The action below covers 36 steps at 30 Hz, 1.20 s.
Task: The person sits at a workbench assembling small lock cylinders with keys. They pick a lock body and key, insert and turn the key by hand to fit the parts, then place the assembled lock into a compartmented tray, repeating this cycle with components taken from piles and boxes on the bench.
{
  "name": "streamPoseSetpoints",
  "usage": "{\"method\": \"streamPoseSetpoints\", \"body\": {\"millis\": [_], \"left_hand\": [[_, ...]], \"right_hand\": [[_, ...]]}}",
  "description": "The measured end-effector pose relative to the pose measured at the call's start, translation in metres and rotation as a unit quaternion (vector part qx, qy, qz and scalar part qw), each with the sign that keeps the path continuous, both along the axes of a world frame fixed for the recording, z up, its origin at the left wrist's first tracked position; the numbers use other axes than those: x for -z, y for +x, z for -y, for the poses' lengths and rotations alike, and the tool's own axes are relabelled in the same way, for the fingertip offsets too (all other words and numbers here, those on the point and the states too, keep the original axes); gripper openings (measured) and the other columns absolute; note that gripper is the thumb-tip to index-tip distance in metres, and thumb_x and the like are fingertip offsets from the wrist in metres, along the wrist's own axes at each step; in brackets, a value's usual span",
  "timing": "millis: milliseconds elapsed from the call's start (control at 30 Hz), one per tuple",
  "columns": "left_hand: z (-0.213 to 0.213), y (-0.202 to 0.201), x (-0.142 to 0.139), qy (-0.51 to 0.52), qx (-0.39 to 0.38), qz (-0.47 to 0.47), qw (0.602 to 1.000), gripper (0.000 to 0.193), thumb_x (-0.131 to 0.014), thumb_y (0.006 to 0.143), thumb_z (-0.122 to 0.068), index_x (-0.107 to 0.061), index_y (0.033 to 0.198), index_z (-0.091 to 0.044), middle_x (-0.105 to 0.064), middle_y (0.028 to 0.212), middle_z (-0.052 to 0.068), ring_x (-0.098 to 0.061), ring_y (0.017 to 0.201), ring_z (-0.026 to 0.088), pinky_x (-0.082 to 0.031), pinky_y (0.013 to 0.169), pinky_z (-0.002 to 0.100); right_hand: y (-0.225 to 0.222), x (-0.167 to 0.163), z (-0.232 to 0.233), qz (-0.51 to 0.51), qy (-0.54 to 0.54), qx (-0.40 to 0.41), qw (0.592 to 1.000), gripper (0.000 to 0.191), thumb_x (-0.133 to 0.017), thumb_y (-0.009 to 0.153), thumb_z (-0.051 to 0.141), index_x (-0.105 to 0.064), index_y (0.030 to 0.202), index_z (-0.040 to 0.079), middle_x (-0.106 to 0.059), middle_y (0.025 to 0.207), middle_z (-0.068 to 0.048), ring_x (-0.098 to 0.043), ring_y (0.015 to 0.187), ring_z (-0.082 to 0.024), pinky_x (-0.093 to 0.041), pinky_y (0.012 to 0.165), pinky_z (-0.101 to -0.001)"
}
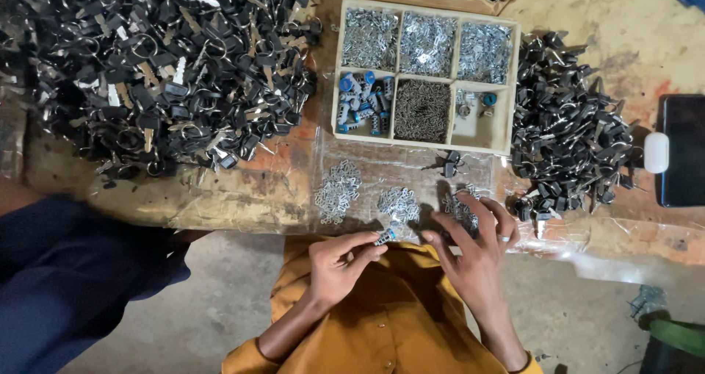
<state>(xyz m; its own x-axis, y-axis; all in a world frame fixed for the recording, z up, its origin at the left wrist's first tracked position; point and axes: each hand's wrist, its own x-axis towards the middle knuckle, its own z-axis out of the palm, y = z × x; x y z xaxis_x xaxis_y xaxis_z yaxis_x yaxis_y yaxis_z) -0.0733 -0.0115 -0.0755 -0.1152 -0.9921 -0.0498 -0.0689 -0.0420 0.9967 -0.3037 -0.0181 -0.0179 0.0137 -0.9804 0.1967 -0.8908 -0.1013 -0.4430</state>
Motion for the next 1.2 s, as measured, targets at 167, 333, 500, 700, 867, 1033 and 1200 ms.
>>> {"method": "streamPoseSetpoints", "body": {"millis": [167,333,500,700,867,1033,1200], "left_hand": [[-0.003,0.0,0.0,0.052,-0.017,-0.033,0.998,0.023,-0.083,0.087,-0.004,-0.078,0.109,0.0,-0.08,0.085,0.003,-0.07,0.069,0.001,-0.044,0.052,0.016],[-0.001,0.0,0.0,0.074,-0.03,-0.024,0.997,0.024,-0.084,0.085,-0.004,-0.079,0.109,-0.001,-0.081,0.087,0.003,-0.056,0.06,-0.003,-0.038,0.048,0.014],[-0.001,0.001,-0.001,0.044,-0.031,-0.007,0.999,0.023,-0.085,0.085,-0.004,-0.079,0.107,-0.002,-0.081,0.1,0.004,-0.057,0.065,-0.003,-0.041,0.049,0.014],[0.0,-0.001,0.001,0.037,-0.032,-0.027,0.998,0.022,-0.084,0.086,-0.001,-0.079,0.107,-0.001,-0.081,0.1,0.005,-0.061,0.068,-0.001,-0.043,0.05,0.015],[0.002,0.0,0.003,0.017,-0.018,-0.05,0.998,0.022,-0.083,0.087,-0.001,-0.077,0.108,-0.002,-0.081,0.1,0.007,-0.074,0.078,0.003,-0.048,0.053,0.016],[0.002,0.001,0.006,0.004,-0.017,-0.039,0.999,0.022,-0.085,0.087,-0.003,-0.077,0.107,-0.002,-0.081,0.098,0.007,-0.073,0.076,0.002,-0.048,0.053,0.016],[0.003,0.003,0.011,0.022,-0.016,-0.011,1.0,0.022,-0.087,0.085,-0.005,-0.079,0.105,-0.003,-0.082,0.098,0.005,-0.061,0.065,-0.001,-0.044,0.051,0.017]], "right_hand": [[0.001,-0.009,0.0,-0.021,0.02,0.004,1.0,0.044,-0.081,0.084,0.038,-0.073,0.121,0.014,-0.048,0.15,-0.011,-0.036,0.138,-0.039,-0.027,0.114,-0.0533],[-0.001,-0.012,0.001,0.032,0.033,-0.018,0.999,0.051,-0.081,0.081,0.044,-0.07,0.121,0.014,-0.047,0.151,-0.01,-0.033,0.142,-0.04,-0.026,0.117,-0.0547],[-0.005,-0.007,-0.007,-0.006,0.002,-0.048,0.999,0.056,-0.082,0.075,0.047,-0.072,0.118,0.012,-0.046,0.149,-0.014,-0.032,0.138,-0.04,-0.021,0.115,-0.055],[-0.015,0.011,-0.026,-0.04,-0.037,-0.149,0.987,0.036,-0.082,0.071,0.011,-0.077,0.104,0.023,-0.065,0.121,0.006,-0.053,0.121,-0.022,-0.026,0.111,-0.0482],[0.0,0.019,-0.027,0.059,-0.035,-0.118,0.991,0.03,-0.083,0.077,0.005,-0.078,0.105,0.014,-0.071,0.106,0.003,-0.065,0.098,-0.017,-0.035,0.096,-0.0378],[0.029,0.012,-0.015,0.181,-0.036,-0.071,0.98,0.018,-0.077,0.085,-0.001,-0.073,0.101,0.008,-0.078,0.105,-0.003,-0.071,0.096,-0.02,-0.039,0.095,-0.0331],[0.048,0.012,-0.006,0.248,-0.048,-0.051,0.966,0.02,-0.079,0.085,0.0,-0.07,0.102,0.005,-0.076,0.099,-0.005,-0.068,0.094,-0.018,-0.04,0.095,-0.0322]]}}
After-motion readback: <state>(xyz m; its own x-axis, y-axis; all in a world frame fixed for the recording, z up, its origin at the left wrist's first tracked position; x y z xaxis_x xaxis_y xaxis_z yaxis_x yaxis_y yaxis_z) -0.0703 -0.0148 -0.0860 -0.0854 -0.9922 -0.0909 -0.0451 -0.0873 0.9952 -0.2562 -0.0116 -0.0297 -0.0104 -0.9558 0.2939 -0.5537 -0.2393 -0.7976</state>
